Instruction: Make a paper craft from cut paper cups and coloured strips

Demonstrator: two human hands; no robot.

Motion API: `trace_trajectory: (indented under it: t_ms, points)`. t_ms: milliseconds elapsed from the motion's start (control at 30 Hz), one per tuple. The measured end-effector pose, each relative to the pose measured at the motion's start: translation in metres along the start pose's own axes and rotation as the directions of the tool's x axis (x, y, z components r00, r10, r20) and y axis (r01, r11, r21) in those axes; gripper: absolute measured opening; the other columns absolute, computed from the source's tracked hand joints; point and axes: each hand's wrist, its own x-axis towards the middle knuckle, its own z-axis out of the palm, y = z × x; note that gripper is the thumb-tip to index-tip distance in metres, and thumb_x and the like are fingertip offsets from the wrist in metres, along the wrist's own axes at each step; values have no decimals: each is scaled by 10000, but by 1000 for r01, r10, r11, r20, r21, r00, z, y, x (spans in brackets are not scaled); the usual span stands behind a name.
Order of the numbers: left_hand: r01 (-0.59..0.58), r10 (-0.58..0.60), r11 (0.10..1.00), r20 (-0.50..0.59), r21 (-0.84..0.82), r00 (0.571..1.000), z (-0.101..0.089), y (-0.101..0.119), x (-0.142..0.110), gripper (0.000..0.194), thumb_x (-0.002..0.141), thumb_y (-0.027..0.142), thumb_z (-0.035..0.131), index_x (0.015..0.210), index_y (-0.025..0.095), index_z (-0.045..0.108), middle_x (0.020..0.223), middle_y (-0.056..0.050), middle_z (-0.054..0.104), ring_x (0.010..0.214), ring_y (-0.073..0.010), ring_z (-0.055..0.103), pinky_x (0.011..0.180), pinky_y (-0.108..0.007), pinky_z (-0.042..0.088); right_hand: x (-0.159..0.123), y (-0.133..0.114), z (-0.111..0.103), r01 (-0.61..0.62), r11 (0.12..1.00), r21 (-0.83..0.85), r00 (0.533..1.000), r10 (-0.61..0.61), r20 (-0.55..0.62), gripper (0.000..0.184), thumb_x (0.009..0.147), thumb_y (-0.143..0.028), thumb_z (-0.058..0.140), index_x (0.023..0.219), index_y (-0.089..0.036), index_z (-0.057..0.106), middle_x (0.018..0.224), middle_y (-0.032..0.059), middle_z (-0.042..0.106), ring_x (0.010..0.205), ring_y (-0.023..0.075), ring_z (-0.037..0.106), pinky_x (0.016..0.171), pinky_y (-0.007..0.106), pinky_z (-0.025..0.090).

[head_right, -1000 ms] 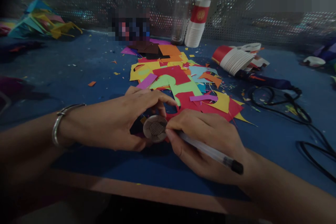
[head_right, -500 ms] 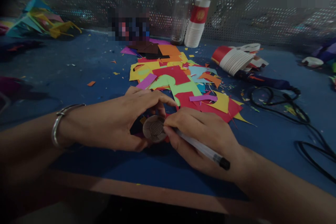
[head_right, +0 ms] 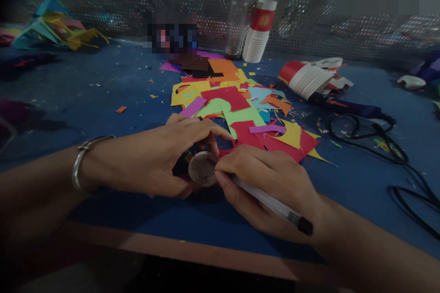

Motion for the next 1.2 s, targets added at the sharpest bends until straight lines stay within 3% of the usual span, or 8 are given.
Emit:
trace_trajectory:
  t_ms: [833, 1200]
  points:
    - [13, -13, 1000, -8, -6, 1000, 1, 2, -1, 549, 733, 191, 703, 1243, 226, 504, 1166, -45, 688, 1097, -249, 631, 934, -380, 414, 2, 5, 5, -43, 999, -4, 999, 43, -7, 120, 979, -164, 550, 930, -229, 638, 810, -18, 765, 685, 124, 729, 630, 202, 545]
    - [5, -5, 1000, -3, 11, 1000, 1, -1, -2, 558, 725, 211, 723, 1240, 234, 509, 1154, -37, 691, 1094, -260, 629, 958, -390, 390, 2, 1, -4, -59, 998, -3, 998, 59, -5, 141, 941, -152, 538, 905, -251, 631, 793, -6, 770, 662, 160, 740, 594, 240, 551]
